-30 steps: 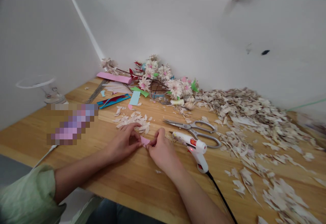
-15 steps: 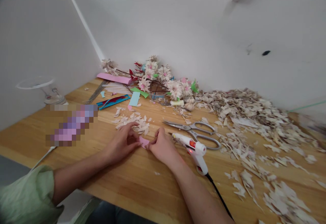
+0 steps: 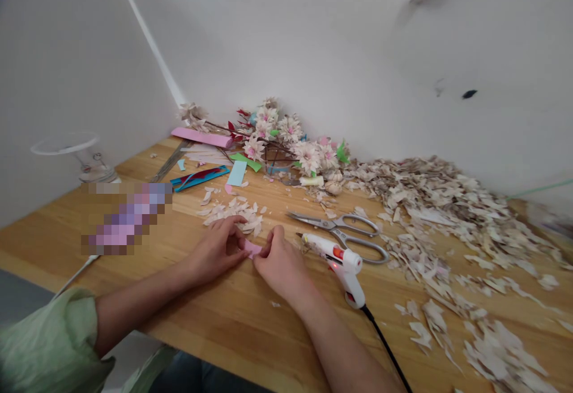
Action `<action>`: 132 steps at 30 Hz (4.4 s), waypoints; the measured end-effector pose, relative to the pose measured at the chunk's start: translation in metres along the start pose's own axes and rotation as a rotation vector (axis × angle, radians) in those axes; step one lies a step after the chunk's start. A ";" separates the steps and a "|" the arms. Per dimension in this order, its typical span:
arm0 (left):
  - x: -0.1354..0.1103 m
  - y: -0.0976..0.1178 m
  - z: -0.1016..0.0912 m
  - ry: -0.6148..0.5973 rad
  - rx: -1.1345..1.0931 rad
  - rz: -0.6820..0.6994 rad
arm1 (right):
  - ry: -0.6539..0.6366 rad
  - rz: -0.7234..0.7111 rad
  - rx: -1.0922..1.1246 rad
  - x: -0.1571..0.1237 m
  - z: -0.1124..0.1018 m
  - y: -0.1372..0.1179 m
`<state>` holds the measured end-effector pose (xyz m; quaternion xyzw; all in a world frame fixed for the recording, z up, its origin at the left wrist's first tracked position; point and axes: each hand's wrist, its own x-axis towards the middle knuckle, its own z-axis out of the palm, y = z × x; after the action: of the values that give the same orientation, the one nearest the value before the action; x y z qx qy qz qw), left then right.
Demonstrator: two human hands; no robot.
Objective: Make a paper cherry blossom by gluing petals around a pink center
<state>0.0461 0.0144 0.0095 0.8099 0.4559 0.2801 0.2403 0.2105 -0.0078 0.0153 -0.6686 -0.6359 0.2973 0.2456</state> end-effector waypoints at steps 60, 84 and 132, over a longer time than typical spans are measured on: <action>-0.004 -0.010 -0.004 0.029 0.153 0.320 | 0.048 -0.606 -0.349 -0.014 -0.008 0.011; -0.001 -0.017 -0.005 0.040 0.011 0.194 | 0.065 -0.127 0.090 0.001 0.002 0.007; -0.018 0.008 -0.008 0.029 0.340 0.228 | 0.114 -0.497 -0.122 -0.011 0.004 0.017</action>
<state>0.0376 -0.0040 0.0164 0.8812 0.4053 0.2359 0.0600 0.2196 -0.0198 0.0011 -0.5211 -0.7825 0.1510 0.3056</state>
